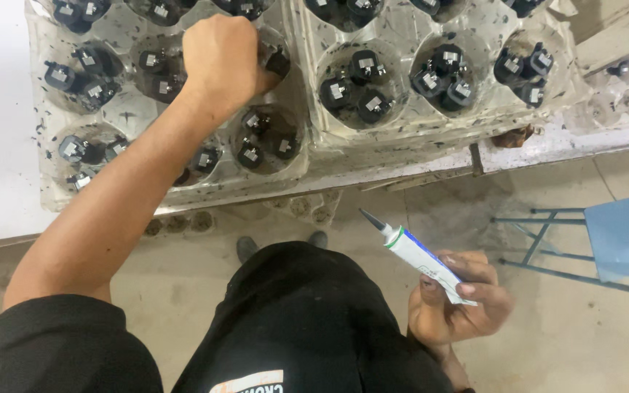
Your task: The person picks small black plug components one at a time from plastic trays and squeezes adhesive from a tube onto each component, then places it back in the tray. They occasionally wipe the tube nozzle with a cloth and continue across the trays.
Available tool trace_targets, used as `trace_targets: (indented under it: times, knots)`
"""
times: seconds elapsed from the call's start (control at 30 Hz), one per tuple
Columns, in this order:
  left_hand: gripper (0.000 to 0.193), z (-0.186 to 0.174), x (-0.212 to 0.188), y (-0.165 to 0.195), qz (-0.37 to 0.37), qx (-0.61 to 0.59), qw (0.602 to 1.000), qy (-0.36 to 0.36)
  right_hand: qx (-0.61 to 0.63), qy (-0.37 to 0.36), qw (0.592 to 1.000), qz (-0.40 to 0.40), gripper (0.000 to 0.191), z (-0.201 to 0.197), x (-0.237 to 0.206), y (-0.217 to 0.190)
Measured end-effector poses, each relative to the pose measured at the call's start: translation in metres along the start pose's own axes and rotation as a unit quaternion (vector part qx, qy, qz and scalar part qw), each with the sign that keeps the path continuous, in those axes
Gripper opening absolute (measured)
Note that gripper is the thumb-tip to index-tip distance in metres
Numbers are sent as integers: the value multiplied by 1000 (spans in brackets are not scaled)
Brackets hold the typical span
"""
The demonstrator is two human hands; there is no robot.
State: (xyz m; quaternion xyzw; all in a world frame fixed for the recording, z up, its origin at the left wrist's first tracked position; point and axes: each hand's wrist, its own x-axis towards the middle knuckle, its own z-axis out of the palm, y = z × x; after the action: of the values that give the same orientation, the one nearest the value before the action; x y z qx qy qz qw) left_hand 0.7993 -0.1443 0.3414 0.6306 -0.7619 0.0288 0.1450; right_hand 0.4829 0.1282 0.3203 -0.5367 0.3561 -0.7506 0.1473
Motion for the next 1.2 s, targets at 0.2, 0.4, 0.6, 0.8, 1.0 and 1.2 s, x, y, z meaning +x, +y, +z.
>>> trace_targets:
  times: [0.2,0.4,0.6,0.8,1.0,1.2]
  knots:
    - [39,0,19,13,35,-16,999,19,-7,6,1000,9,34,-17,-4,0]
    - [35,-67,-25,25,58,-221,967,117,17,53,997,49,34,-21,-12,6]
    - [37,-107,-140,58,-17,-653,756,-43,121,15,970,212,35,-2,-10,7]
    - [38,-84,-198,85,-103,-834,541,-45,212,-22,949,234,37,20,-11,5]
    - [45,-90,-218,79,-153,-736,659,0,70,-26,987,142,44,33,-27,-8]
    - [42,-99,-218,75,-108,-683,720,60,-40,-44,998,21,43,49,-28,-10]
